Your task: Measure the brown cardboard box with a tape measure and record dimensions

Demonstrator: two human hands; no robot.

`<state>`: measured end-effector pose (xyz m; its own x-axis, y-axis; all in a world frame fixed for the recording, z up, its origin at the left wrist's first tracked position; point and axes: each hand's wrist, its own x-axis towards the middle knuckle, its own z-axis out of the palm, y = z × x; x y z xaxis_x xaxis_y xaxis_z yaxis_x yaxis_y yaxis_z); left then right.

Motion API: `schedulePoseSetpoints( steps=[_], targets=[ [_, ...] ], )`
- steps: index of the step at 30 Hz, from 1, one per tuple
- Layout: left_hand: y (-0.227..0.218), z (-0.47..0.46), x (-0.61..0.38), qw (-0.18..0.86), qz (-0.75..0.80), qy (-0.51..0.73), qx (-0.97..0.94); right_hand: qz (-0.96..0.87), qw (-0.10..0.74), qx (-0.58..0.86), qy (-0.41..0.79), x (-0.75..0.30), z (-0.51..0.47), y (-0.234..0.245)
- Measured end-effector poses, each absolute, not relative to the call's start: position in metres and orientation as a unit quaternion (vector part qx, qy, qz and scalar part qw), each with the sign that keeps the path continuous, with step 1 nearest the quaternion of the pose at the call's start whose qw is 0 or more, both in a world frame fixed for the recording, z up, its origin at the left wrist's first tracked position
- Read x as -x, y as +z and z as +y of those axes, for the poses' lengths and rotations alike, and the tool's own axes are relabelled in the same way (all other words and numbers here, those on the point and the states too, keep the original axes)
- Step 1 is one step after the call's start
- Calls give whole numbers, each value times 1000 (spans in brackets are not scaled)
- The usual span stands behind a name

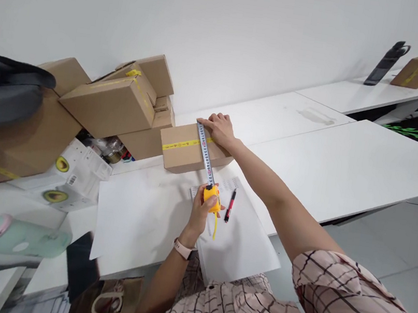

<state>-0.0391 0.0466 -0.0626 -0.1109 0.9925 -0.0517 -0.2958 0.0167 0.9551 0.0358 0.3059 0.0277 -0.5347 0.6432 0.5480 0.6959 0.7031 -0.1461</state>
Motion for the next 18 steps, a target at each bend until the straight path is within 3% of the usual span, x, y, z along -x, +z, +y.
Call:
schedulePoseSetpoints(
  steps=[18],
  targets=[
    [-83,20,31,540,447,588,-404,-854,320,406,-55,-36,297,22]
  ],
)
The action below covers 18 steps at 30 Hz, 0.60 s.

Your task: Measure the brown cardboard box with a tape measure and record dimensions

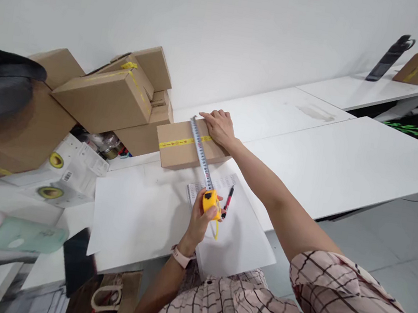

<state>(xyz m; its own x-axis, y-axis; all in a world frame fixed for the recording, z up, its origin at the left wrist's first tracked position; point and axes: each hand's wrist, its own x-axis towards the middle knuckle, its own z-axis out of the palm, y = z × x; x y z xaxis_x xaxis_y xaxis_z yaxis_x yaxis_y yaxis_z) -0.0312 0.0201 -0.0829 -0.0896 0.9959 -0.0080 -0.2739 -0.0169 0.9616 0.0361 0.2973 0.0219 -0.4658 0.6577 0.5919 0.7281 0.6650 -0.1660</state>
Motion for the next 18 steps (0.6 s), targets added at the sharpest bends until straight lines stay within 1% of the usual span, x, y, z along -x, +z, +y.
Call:
schedulePoseSetpoints(
  steps=[2,5,9,11,13,15,18],
  targets=[
    [-83,1,40,514,455,590,-424,-842,335,417,-76,-35,289,17],
    [-86,-33,53,479,479,577,-456,-840,359,396,-91,-35,269,0],
    [-91,-74,71,472,537,508,-480,-845,397,354,-52,-45,229,-35],
    [-91,-89,80,467,576,451,-497,-833,424,355,3,-55,205,-48],
    [-90,-100,88,447,610,387,-527,-788,476,379,90,-68,182,-53],
    [-88,-107,93,420,634,316,-567,-723,527,391,215,-83,162,-50],
    [-85,-110,97,389,640,234,-619,-641,549,378,381,-105,136,-42]
  ],
)
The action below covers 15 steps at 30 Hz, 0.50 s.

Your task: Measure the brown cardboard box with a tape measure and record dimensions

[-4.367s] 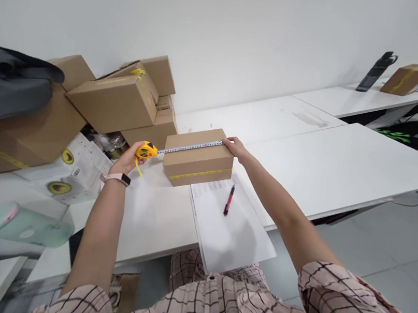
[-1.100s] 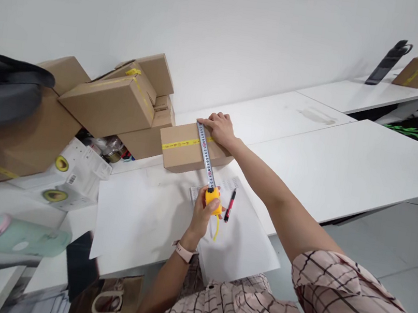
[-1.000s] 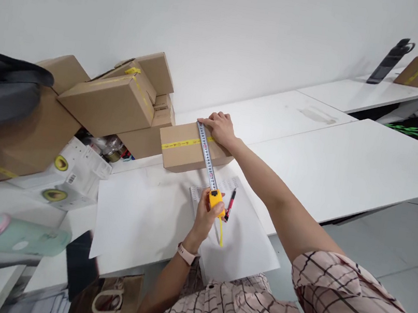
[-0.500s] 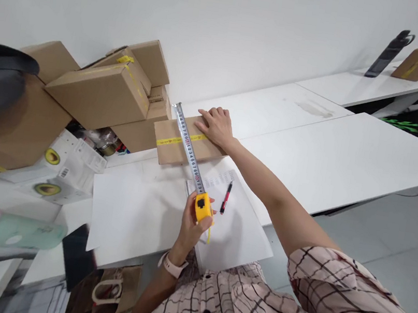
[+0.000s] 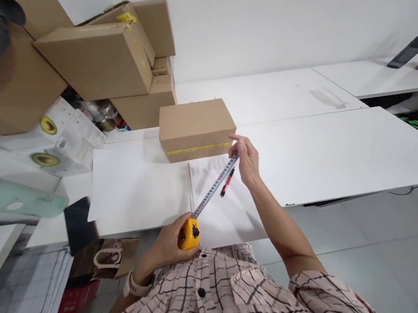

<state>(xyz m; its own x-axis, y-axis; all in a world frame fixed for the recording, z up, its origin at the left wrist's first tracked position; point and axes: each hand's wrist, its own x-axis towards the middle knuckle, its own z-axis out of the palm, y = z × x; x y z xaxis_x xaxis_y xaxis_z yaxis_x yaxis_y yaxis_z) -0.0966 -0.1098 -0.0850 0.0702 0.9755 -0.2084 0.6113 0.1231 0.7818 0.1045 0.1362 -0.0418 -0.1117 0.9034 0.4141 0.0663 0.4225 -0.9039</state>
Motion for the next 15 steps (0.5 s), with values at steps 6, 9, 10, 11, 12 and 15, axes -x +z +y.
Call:
schedulePoseSetpoints(
  steps=[6,9,10,11,12,15],
  targets=[
    [-85,-101,87,375,642,302,-596,-609,526,396,442,-115,82,-59],
    [-86,-91,83,335,634,373,-589,-716,421,353,432,-107,58,-73],
    [-85,-87,83,317,631,390,-591,-745,386,360,407,-105,54,-76],
    [-84,-83,85,299,629,404,-593,-765,356,388,372,-104,54,-78],
    [-82,-79,88,280,632,413,-593,-772,328,434,330,-103,57,-80],
    [-77,-61,103,210,670,408,-583,-745,221,592,211,-104,78,-87]
  ],
)
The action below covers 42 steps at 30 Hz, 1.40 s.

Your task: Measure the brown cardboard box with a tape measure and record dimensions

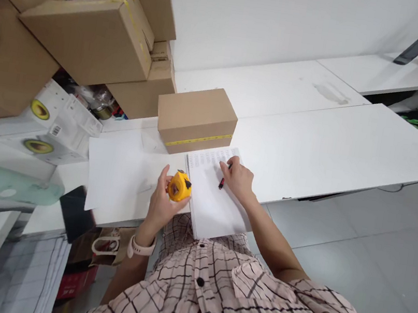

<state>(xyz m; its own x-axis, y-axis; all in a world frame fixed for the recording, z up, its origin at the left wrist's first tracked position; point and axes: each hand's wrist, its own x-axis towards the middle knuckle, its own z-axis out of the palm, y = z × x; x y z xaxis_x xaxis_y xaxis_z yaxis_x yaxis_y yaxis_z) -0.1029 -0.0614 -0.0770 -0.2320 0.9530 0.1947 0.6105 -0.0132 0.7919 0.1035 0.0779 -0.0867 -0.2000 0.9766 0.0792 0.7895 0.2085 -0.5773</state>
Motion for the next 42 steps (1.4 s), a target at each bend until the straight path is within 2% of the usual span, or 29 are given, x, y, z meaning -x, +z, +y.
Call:
schedulePoseSetpoints(
  steps=[4,7,9,13,16,19,22,28,33,39,42],
  targets=[
    [-79,-31,127,127,763,309,-553,-759,79,625,167,-104,100,-99],
    [-89,-11,140,100,783,237,-566,-774,69,602,184,-107,101,-105],
    [-96,-3,146,84,779,205,-587,-762,130,580,257,-113,99,-105],
    [-105,2,141,9,738,206,-642,-633,320,418,568,-127,95,-96],
    [-113,3,119,-3,660,225,-716,-557,398,314,658,-124,94,-91],
    [-125,4,93,48,593,201,-778,-543,450,313,636,-104,98,-95],
    [-137,3,76,77,591,164,-786,-535,479,368,590,-79,104,-104],
    [-143,2,73,72,603,152,-779,-545,408,414,605,-48,112,-123],
    [-143,2,73,71,603,157,-779,-582,447,436,521,-49,116,-138],
    [-145,2,73,73,603,162,-778,-578,427,434,544,-49,119,-142],
    [-145,2,74,75,601,163,-779,-586,441,461,500,-46,118,-143]
  ],
)
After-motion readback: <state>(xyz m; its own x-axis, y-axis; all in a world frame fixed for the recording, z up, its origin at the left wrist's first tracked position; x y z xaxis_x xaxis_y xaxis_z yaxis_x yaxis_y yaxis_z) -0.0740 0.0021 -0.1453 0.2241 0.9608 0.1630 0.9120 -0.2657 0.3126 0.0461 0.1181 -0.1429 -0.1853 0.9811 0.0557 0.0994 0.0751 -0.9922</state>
